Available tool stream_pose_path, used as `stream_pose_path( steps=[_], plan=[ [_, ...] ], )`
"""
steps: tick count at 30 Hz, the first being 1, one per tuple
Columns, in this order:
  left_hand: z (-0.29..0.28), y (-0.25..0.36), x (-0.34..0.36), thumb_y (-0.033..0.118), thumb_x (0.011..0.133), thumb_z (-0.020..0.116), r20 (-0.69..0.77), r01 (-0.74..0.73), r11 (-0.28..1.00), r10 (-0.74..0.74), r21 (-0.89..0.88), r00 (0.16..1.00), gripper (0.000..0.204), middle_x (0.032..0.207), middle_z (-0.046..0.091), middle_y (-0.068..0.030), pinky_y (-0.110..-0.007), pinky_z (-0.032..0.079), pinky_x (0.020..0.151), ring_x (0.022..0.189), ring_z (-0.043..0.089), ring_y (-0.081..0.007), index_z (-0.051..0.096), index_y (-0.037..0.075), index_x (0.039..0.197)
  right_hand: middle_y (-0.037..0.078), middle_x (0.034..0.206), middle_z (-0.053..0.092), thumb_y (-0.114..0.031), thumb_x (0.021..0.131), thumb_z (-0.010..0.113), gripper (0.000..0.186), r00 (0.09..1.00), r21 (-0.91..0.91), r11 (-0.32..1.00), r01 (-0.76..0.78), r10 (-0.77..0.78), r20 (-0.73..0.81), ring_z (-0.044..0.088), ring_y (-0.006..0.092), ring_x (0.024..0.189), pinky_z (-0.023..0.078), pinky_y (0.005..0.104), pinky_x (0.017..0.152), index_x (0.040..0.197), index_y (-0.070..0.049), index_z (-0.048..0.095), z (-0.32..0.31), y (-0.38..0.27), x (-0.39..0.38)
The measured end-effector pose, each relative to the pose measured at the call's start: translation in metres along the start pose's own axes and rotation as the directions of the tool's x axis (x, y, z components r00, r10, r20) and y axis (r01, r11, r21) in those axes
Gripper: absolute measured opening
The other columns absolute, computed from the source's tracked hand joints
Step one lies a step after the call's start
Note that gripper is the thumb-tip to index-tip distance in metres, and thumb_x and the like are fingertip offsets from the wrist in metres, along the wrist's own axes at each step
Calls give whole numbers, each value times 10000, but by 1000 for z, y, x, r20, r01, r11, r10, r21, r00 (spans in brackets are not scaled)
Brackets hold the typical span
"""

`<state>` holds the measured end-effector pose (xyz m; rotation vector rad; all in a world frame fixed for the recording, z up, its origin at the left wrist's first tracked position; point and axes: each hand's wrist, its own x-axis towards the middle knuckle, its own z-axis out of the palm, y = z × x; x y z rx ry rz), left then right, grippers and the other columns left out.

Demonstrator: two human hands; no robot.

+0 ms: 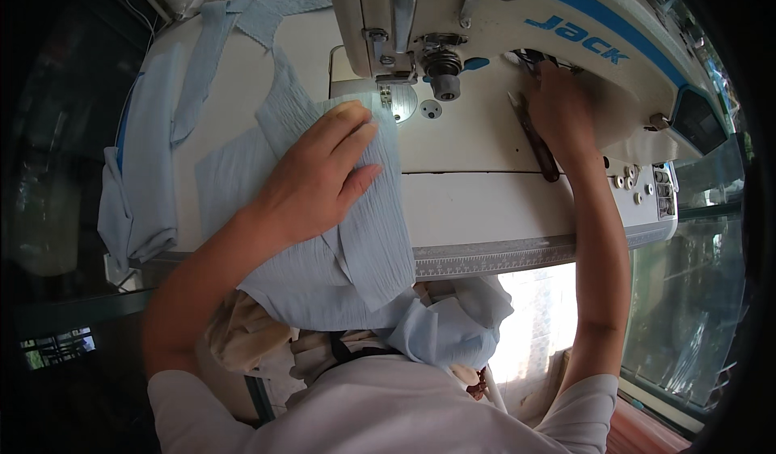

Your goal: The person cuts light blue fabric strips on a table using scissors, then moves to a sewing machine to align and sew the fabric pieces together.

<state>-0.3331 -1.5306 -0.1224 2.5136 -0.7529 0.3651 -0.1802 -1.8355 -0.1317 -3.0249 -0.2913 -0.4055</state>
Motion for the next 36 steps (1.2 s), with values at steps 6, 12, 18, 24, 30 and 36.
stream_pose_path(
  steps=[6, 12, 18, 24, 30, 36],
  plan=[
    [-4, 13, -25, 70, 844, 678, 51, 23, 999, -22, -23, 998, 448, 1363, 477, -202, -425, 382, 1096, 1311, 445, -359, 540, -94, 1237, 217, 965, 620, -38, 951, 458, 165, 933, -52, 966, 254, -259, -249, 603, 402, 916, 461, 485, 819, 1046, 7, 585, -33, 2, -42],
    [-3, 13, -22, 57, 827, 671, 58, -20, 1000, 21, -20, 998, 462, 1357, 487, -211, -441, 389, 1097, 1318, 445, -377, 536, -104, 1238, 169, 856, 657, -105, 924, 590, 89, 931, 459, 844, 279, -354, 86, 626, 375, 757, 464, 451, 682, 961, -27, 568, -67, -74, -60],
    [-8, 17, -20, 67, 814, 684, 81, 16, 999, -13, -44, 997, 486, 1350, 491, -206, -440, 396, 1090, 1310, 453, -373, 536, -93, 1249, 100, 775, 619, -74, 830, 669, 78, 817, 629, 632, 453, -577, -9, 628, 305, 739, 483, 384, 619, 901, -62, 697, -41, -86, -41],
    [-7, 17, -18, 52, 836, 654, 92, 39, 997, -32, -72, 995, 447, 1352, 480, -212, -441, 396, 1087, 1300, 458, -384, 541, -83, 1248, 39, 855, 629, 35, 712, 670, 273, 760, 572, 561, 599, -623, -185, 639, 259, 788, 500, 360, 630, 944, -98, 726, -30, -86, -54],
    [-7, 16, -18, -22, 868, 565, 69, 53, 994, -46, -101, 997, 377, 1351, 480, -217, -439, 394, 1086, 1296, 461, -380, 549, -90, 1239, 57, 838, 640, 69, 703, 679, 274, 746, 533, 570, 626, -636, -197, 645, 235, 663, 486, 322, 564, 920, -88, 735, -32, -89, -56],
    [-6, 13, -19, -35, 859, 559, 71, 32, 996, -26, -78, 997, 396, 1345, 494, -203, -435, 384, 1101, 1303, 460, -363, 543, -96, 1250, 20, 859, 659, 34, 656, 685, 281, 744, 556, 553, 620, -640, -192, 651, 234, 770, 510, 350, 607, 890, -117, 729, -30, -92, -60]
  ],
)
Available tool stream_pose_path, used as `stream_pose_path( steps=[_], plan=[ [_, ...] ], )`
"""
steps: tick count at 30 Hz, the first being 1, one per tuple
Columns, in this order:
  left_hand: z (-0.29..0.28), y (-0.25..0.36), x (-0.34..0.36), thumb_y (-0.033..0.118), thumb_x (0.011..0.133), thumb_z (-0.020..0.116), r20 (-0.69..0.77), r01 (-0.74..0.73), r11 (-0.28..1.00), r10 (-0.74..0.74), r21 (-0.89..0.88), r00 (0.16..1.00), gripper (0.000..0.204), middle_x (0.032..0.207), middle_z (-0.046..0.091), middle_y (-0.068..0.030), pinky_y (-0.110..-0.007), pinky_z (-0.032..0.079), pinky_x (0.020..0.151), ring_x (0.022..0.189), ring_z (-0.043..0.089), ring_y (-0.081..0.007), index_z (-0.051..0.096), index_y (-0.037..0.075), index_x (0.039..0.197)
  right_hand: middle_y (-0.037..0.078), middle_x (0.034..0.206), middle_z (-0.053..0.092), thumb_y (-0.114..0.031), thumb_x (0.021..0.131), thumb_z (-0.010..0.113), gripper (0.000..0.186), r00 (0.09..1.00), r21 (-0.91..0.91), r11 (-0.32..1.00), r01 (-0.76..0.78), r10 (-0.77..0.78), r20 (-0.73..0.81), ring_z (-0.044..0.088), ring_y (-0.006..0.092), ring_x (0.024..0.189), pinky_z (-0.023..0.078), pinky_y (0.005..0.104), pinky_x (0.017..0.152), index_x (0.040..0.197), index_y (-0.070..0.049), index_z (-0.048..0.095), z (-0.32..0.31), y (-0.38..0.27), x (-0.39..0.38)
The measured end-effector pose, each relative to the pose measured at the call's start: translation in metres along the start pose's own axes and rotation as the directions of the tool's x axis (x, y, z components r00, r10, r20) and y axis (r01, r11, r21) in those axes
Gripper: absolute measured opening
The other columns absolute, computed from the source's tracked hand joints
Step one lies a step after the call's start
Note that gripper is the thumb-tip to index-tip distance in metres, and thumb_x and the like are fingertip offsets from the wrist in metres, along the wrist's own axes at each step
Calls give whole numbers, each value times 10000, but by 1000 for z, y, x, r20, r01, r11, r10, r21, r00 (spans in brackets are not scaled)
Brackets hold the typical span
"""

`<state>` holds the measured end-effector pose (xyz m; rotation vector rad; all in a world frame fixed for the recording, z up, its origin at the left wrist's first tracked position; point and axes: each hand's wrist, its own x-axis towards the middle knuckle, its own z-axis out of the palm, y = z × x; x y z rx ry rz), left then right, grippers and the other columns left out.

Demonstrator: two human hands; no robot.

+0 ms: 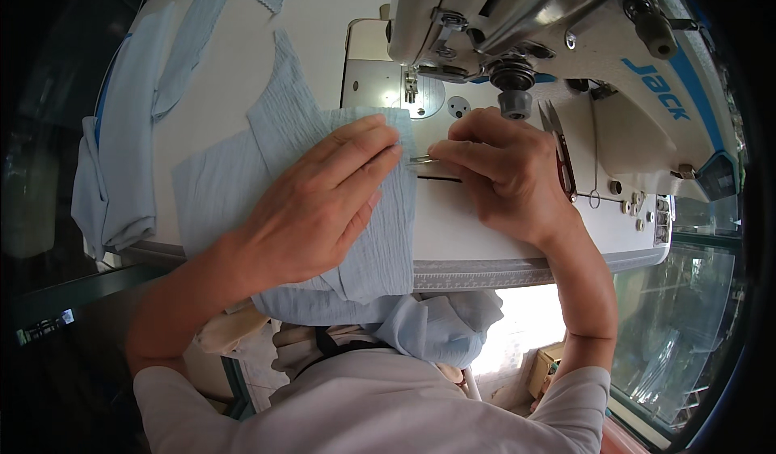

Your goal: The person cuts light blue fabric strips on a table using scissors, then moves to a sewing machine to align and sew the fabric pieces together.

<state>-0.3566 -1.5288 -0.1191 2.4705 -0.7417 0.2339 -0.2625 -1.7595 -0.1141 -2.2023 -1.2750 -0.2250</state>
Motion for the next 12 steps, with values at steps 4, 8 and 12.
stream_pose_path(
  steps=[4, 8, 12],
  plan=[
    [1, 0, 0, -28, 862, 555, 11, 11, 1000, -11, 0, 1000, 409, 1347, 496, -197, -434, 380, 1107, 1308, 458, -357, 535, -95, 1265, 24, 853, 664, 34, 657, 692, 271, 1000, 6, 1000, -3, 3, -12, 658, 233, 768, 515, 346, 608, 877, -118, 730, 2, 0, 0],
    [0, 0, 1, -13, 870, 555, 18, 4, 1000, -4, 10, 1000, 417, 1352, 494, -197, -437, 379, 1107, 1310, 456, -356, 527, -91, 1278, 43, 843, 655, 69, 664, 676, 264, 1000, 4, 1000, -2, 3, -20, 659, 234, 708, 512, 324, 590, 869, -91, 722, -1, 1, 0],
    [-1, 1, 1, 15, 881, 566, 27, 3, 1000, -4, 21, 1000, 421, 1370, 480, -191, -437, 378, 1109, 1316, 451, -353, 523, -85, 1288, 55, 843, 653, 84, 675, 671, 258, 1000, -5, 1000, 5, -5, -11, 658, 235, 675, 509, 312, 579, 870, -78, 718, -2, 2, 0]
  ],
)
